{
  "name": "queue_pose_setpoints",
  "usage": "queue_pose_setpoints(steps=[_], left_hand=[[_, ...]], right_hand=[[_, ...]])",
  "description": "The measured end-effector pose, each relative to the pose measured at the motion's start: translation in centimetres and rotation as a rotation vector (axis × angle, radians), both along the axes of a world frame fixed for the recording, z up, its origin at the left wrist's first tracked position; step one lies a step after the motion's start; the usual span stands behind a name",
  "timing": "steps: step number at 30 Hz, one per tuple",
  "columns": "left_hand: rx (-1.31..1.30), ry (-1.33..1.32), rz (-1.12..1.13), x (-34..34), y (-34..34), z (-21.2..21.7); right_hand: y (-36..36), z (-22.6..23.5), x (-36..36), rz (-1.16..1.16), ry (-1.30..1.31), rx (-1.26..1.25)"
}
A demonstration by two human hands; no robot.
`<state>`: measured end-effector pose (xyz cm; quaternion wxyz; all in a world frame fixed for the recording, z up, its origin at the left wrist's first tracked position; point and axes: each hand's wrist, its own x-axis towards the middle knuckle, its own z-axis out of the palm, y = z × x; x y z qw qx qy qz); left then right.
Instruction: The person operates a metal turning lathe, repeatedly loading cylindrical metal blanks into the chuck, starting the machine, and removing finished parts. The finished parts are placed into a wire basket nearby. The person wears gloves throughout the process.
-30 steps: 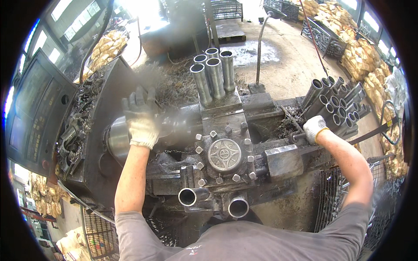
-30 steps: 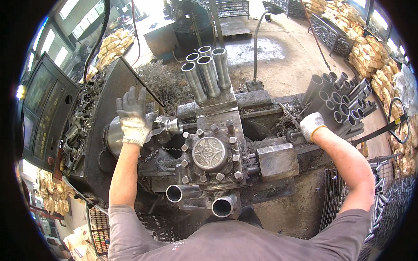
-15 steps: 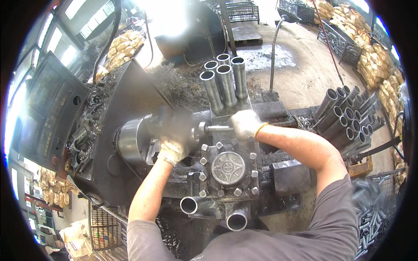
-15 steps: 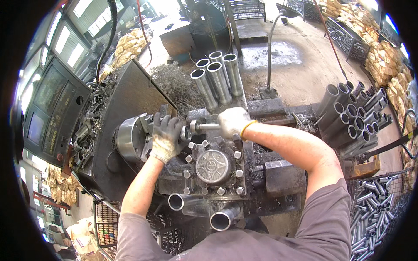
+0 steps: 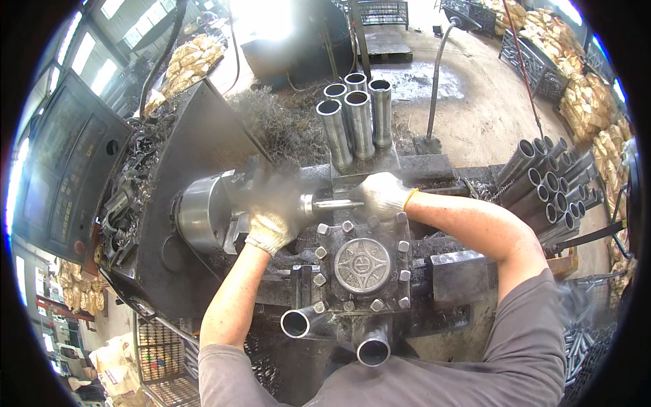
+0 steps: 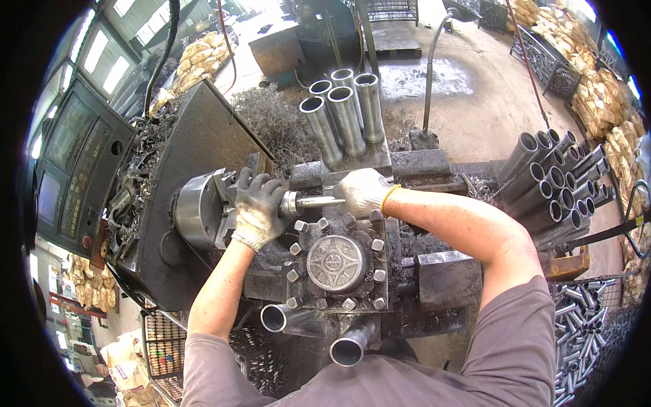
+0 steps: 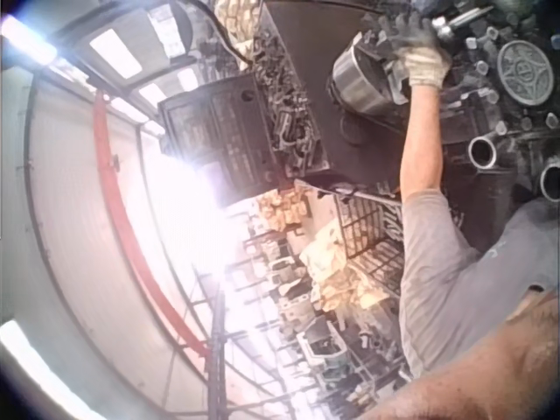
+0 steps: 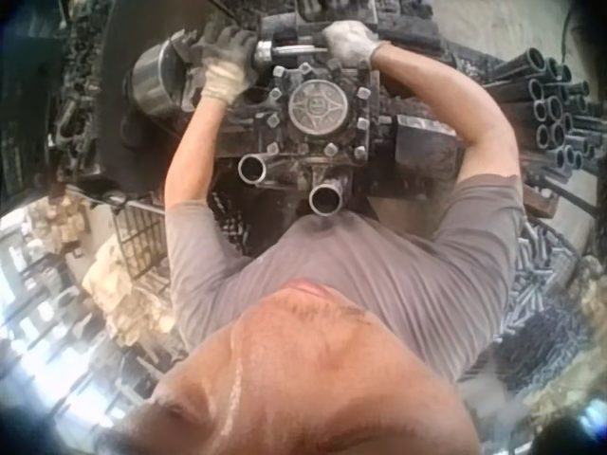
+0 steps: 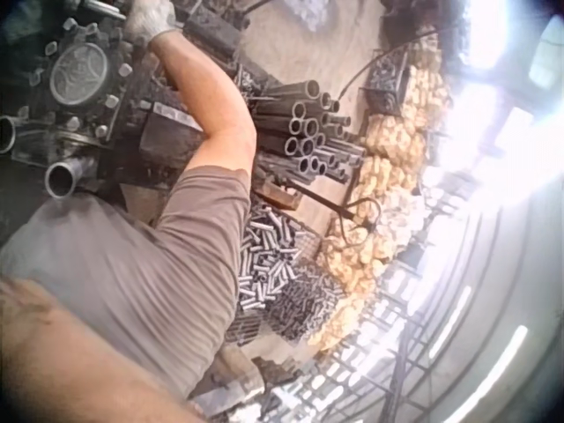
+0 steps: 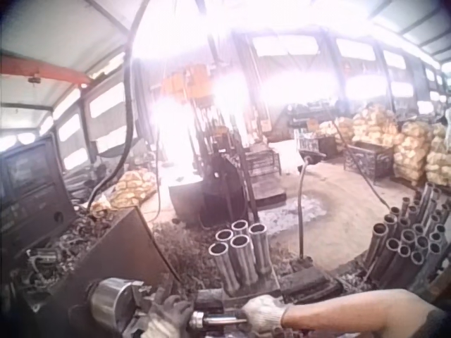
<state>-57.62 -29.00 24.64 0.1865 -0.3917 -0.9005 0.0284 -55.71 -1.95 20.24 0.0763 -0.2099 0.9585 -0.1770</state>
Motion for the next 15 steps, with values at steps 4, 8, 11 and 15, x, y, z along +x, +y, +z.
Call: queue_pose_setpoints(steps=[4, 8, 11, 15], left_hand=[[-0.021, -0.024, 0.024, -0.4, -0.1, -0.7], [0.006, -0.052, 0.012, -0.6, -0.6, -1.2], [0.035, 0.004, 0.008, -0.3, -0.8, -1.0], [-0.069, -0.022, 0.064, -0.6, 0.0, -0.5]], right_hand=[[-0.1, 1.2, 0.0, 0.026, 0.028, 0.084], [-1.1, 0.4, -0.8, 0.051, 0.051, 0.029], [-0.7, -0.1, -0.9, 0.058, 0.059, -0.001], [4.6, -1.3, -0.1, -0.008, -0.086, -0.003]])
